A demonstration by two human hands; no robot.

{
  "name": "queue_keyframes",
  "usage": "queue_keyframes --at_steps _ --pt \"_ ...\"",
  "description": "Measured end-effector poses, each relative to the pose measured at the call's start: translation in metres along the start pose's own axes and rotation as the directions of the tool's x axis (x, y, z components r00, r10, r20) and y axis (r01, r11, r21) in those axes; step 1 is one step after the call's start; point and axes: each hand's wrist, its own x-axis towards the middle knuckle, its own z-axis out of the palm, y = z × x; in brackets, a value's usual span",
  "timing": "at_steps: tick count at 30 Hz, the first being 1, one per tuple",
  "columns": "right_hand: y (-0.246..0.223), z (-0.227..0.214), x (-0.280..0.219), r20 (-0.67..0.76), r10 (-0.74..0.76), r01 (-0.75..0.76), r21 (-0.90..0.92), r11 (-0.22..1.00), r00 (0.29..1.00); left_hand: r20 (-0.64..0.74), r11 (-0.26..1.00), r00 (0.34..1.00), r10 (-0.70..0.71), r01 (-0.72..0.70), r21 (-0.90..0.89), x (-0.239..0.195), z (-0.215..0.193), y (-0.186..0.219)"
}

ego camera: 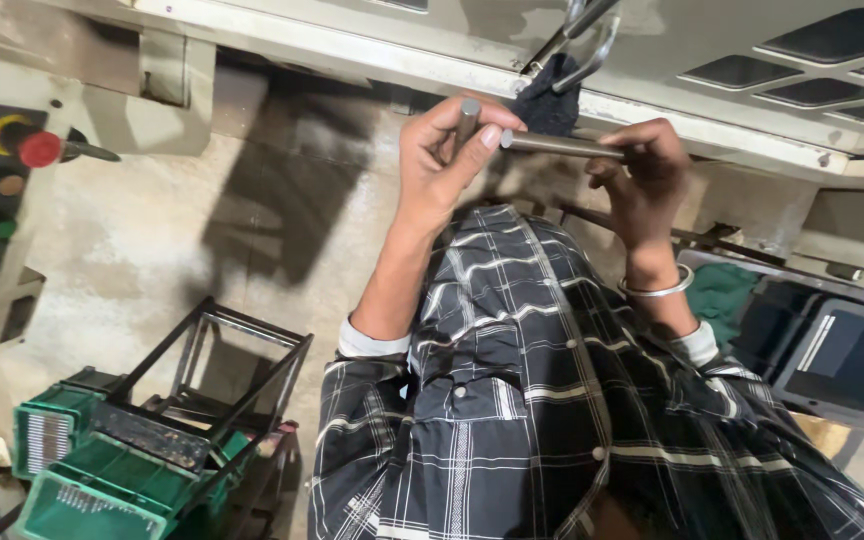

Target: The person uses an Allen key to tighten or loosen bolts on a large industrial machine. They select the tool from a tray, wipe the machine surface with a cloth, and then insert the key into the bolt to turn it.

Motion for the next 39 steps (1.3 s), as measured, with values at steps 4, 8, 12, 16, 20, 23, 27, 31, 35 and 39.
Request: queue_keyframes --at_steps 4,8,12,16,20,23,27,31,35,39 --pt "-0.004 -0.029 0.006 -0.025 -0.134 0.129 -0.156 0.979 0.991 -0.084 0.996 0.992 -0.091 0.089 -0.024 -0.012 0.01 -0.034" --pt "-0.014 -0.055 0.018 0.056 -0.26 0.263 -0.332 0.906 0.964 -0.178 0.936 0.932 -0.315 0.274 -0.22 -0.029 0.023 -0.066" --pt "-0.036 -0.074 0.042 0.225 -0.381 0.438 -0.577 0.689 0.897 -0.133 0.88 0.926 -0.355 0.282 -0.382 -0.036 0.038 -0.081" --pt "-0.056 -0.068 0.058 0.325 -0.466 0.554 -0.64 0.533 0.823 -0.2 0.909 0.919 -0.339 0.266 -0.319 -0.031 0.036 -0.079" --pt "-0.06 -0.05 0.062 0.301 -0.505 0.577 -0.569 0.586 0.809 -0.264 0.91 0.883 -0.388 0.321 -0.261 -0.022 0.025 -0.074" --pt "-0.056 -0.037 0.058 0.195 -0.414 0.457 -0.433 0.777 0.889 -0.258 0.871 0.848 -0.463 0.382 -0.31 -0.012 0.019 -0.064" --pt "-0.045 -0.024 0.053 0.0 -0.237 0.236 -0.074 0.969 0.972 -0.226 0.826 0.827 -0.515 0.407 -0.39 -0.008 0.01 -0.048" --pt "-0.034 -0.007 0.056 0.071 -0.171 0.14 0.312 0.94 0.983 -0.173 0.692 0.809 -0.563 0.347 -0.633 -0.001 -0.013 -0.044" --pt "-0.027 0.017 0.047 0.14 -0.085 0.004 0.5 0.866 0.987 -0.201 0.507 0.783 -0.589 0.165 -0.846 0.007 -0.038 -0.061" --pt "-0.014 0.038 0.031 0.138 -0.09 0.06 0.212 0.975 0.986 -0.197 0.419 0.714 -0.672 0.147 -0.896 0.005 -0.053 -0.081"
